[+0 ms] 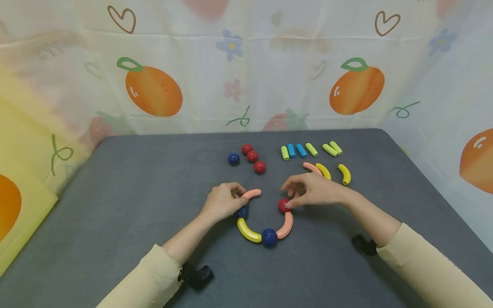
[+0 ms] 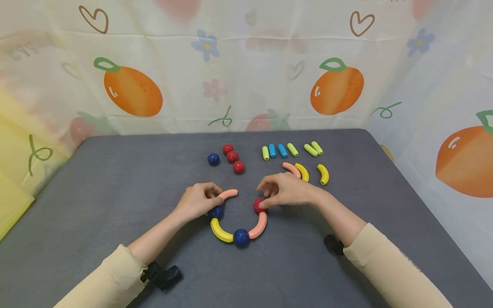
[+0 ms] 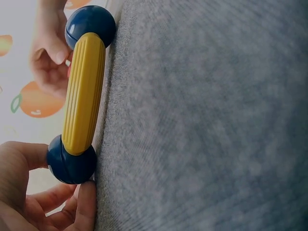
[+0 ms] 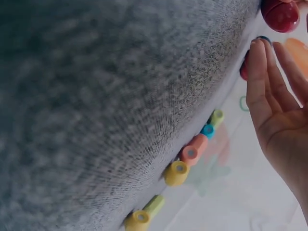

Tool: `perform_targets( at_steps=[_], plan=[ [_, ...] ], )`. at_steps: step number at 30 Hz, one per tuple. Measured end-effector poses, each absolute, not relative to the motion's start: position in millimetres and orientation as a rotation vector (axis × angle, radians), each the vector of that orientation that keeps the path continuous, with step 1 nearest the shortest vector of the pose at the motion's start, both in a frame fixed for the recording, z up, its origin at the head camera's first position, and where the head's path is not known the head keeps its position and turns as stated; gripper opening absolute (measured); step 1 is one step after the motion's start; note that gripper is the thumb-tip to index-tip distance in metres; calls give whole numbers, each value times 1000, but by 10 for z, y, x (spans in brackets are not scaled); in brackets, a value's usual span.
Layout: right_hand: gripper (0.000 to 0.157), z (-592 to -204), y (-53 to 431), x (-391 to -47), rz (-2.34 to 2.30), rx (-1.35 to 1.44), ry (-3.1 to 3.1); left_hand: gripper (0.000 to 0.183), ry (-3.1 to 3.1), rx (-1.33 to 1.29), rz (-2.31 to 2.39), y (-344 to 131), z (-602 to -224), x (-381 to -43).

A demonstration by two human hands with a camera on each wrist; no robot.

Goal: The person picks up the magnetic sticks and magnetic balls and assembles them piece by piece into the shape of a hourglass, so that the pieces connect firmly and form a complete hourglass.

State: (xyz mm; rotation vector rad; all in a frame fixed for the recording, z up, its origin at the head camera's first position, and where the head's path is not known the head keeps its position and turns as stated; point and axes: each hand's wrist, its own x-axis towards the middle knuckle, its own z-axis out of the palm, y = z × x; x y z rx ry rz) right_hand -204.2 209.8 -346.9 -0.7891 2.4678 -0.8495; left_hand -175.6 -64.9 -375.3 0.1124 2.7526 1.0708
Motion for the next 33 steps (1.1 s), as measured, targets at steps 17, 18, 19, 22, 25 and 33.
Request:
perform_targets(
  at_steps=[17,18,19,22,25,33],
  plan=[
    [32,-3515,1950,-1973,-729,-817,2483,18,2716,151,1103,-684,-3735,-1755],
    [31,-3514,1940,-1972,-727,-824,2489,18,2710,161,1106,-688,-3732,-1753],
    [30,-3512,1930,-1971,-728,-831,2493,18,2701,171,1109,-694,-3732,-1753],
    [28,-3507,1896,-1969,-727,-839,2507,19,2674,206,1120,-709,-3732,-1754],
    [27,-3504,1860,-1973,-727,-844,2522,20,2642,223,1131,-729,-3733,-1760],
    [31,-3509,1780,-2007,-746,-865,2566,25,2597,243,1155,-766,-3746,-1784]
  ],
)
